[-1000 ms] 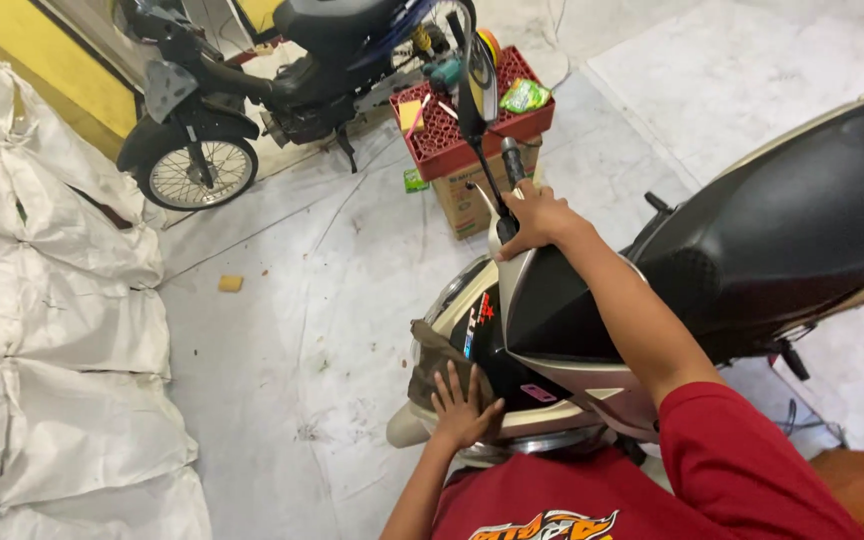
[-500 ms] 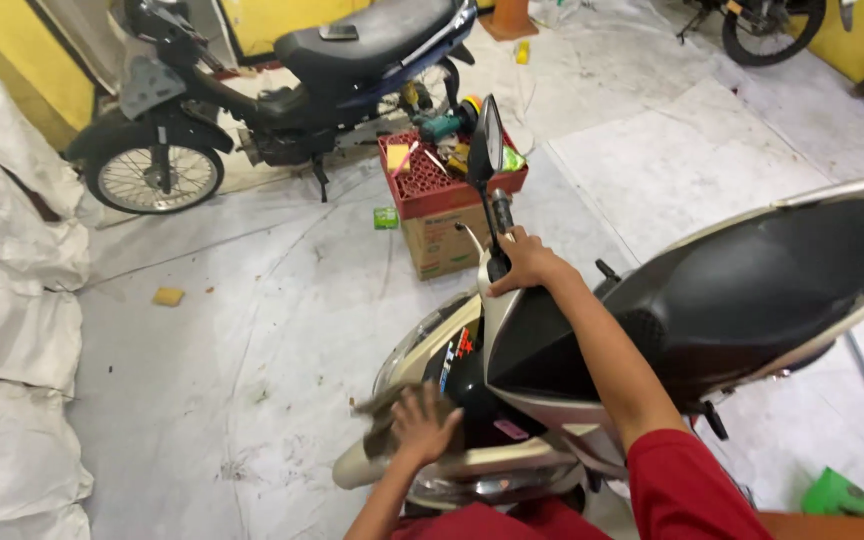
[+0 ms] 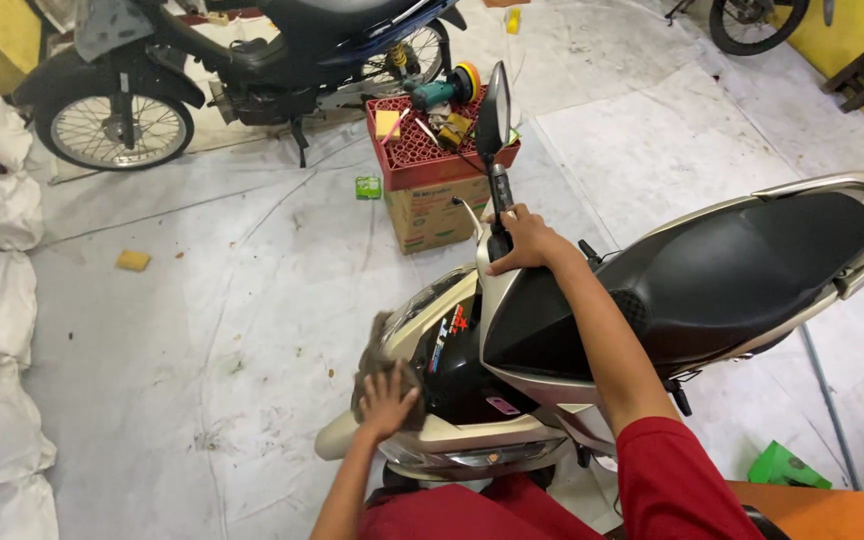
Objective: The person wipes the front body panel of a scooter using a cloth. They hold the handlebar with one hand while cleaning the surface with the other, moving the cloth back and forth across the scooter's front section.
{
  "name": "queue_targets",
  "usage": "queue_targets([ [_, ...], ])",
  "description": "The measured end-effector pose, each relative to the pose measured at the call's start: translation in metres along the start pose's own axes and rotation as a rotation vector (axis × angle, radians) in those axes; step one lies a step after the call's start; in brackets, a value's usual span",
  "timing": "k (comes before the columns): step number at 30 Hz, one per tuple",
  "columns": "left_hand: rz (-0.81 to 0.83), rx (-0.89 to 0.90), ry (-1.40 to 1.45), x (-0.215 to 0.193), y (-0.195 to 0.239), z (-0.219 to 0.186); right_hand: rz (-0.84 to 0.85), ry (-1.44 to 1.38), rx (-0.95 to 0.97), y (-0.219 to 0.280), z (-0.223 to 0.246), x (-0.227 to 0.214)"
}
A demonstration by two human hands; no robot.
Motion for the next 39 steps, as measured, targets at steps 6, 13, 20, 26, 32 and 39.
queue_targets([
  [6, 0.153, -0.317, 0.248, 0.023, 0.007, 0.02, 0.033, -0.016, 0.05, 0.013, 0.02, -0.015],
  [13, -0.046, 0.091, -0.104, -0.04, 0.014, -0.117, 0.021, 0.005, 0.055, 0.014, 0.017, -0.01],
  [20, -0.244, 0.048, 0.059, -0.043, -0.024, -0.071, -0.033, 0.031, 0.008, 0.002, 0.001, -0.003],
  [26, -0.284, -0.595, 0.341, -0.024, 0.001, -0.002, 0.039, 0.023, 0.079, 0.001, 0.0, 0.006],
  [32, -0.628, -0.297, -0.055, -0.023, -0.006, -0.091, 0.014, 0.018, 0.067, 0.003, 0.003, 0.002],
  [39, -0.663, 0.524, -0.22, -0.08, 0.045, -0.194, 0.022, -0.01, 0.051, 0.008, 0.007, -0.001],
])
Point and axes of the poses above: each hand's wrist, its own y-axis away from the middle knuckle, its own x-axis out of the palm, z = x × y, the point moved 9 cm from there along -y, towards the middle knuckle, and after that the axes turned 6 degrees about -y, right-handed, at the moved point
